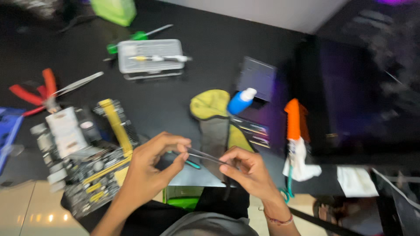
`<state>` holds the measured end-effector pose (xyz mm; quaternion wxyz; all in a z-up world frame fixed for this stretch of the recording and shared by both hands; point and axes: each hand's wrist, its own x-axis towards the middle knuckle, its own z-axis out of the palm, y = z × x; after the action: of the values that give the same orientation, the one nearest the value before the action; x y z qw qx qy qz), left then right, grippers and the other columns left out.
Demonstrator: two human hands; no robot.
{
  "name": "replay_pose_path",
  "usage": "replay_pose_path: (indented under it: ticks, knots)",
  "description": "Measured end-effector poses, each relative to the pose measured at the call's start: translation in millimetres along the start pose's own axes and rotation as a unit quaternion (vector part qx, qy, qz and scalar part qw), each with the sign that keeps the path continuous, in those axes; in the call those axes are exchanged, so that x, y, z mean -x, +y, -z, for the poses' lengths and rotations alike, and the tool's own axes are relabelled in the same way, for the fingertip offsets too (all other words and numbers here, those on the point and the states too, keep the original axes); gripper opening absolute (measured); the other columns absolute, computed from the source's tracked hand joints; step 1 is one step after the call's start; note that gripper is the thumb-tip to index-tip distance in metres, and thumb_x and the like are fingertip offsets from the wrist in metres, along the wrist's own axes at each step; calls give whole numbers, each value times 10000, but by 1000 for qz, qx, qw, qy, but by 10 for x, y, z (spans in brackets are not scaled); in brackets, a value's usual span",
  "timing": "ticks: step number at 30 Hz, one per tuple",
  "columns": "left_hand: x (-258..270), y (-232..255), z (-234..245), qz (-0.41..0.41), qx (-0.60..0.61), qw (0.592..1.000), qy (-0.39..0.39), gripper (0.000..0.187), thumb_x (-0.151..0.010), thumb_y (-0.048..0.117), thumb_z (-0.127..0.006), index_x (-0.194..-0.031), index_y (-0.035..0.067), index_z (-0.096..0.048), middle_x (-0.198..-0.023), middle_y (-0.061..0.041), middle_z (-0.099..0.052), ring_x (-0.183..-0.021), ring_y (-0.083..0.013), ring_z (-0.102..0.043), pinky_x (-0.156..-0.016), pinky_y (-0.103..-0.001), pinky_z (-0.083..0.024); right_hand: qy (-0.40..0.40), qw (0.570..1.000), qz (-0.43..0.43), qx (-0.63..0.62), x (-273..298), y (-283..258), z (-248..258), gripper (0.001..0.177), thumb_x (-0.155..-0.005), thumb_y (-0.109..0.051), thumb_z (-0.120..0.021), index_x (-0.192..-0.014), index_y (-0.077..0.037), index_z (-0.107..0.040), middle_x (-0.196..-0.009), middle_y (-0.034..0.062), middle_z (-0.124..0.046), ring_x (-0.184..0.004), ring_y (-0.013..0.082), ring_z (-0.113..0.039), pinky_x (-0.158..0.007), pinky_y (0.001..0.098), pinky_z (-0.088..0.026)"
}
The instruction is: The person cleans a motherboard using a cotton swab wrapped around tweezers. They wipe various areas including the CPU socket and heatsink, then rotate the board to access different sections.
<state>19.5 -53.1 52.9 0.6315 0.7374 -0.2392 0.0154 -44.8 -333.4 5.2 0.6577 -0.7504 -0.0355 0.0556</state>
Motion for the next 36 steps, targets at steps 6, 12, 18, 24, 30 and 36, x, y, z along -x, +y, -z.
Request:
replay_pose_path:
  ticks: [6,12,18,24,30,36]
  knots:
    - [124,-282,-961,143,287,946,-39,553,-944,-12,-820,-1434,46,-570,-1456,-113,-663,-1085,-209,-785,-1007,-320,-655,160,987,8,-10,508,136,-35,127,-989,-144,-841,-1028,-40,-778,-887,16,-747,-795,79,-615,-719,242,-479]
    - [122,-340,-1619,169,268,944,-95,374,-1004,42,-792,-1376,3,-778,-1021,-127,-839,-841,-131,-788,-826,-302,-690,255,963,48,69,855,296,132,213,-836,-102,-985,-1005,-35,-872,-831,64,-782,-785,113,-671,-773,299,-580]
    - [135,-536,-1881,186,316,921,-132,431,-1071,50,-667,-1492,-42,-682,-1046,-238,-830,-774,-185,-783,-744,-351,-690,490,774,29,400,1126,517,644,166,-952,-39,-893,-1110,-70,-858,-828,79,-784,-722,237,-720,-677,343,-554]
    - [135,-519,-1973,176,249,942,-142,391,-1099,70,-601,-1458,-11,-732,-975,-180,-823,-709,-143,-695,-691,-328,-674,481,734,-77,472,1159,574,919,248,-973,-144,-928,-1152,5,-842,-923,111,-754,-865,322,-721,-790,461,-579]
    - [149,-487,-2154,191,274,930,-152,386,-1112,34,-537,-1433,-39,-739,-924,-166,-760,-701,-141,-638,-588,-309,-649,469,766,-59,435,1170,689,1049,128,-895,-124,-907,-853,-96,-789,-973,50,-713,-906,303,-714,-819,434,-576]
    - [139,-453,-2188,192,271,931,-151,389,-1113,44,-519,-1421,-48,-737,-695,-101,-650,-579,-107,-547,-498,-261,-517,463,810,82,351,1308,755,1177,190,-828,-15,-727,-716,-75,-586,-1052,106,-823,-914,325,-776,-830,392,-571]
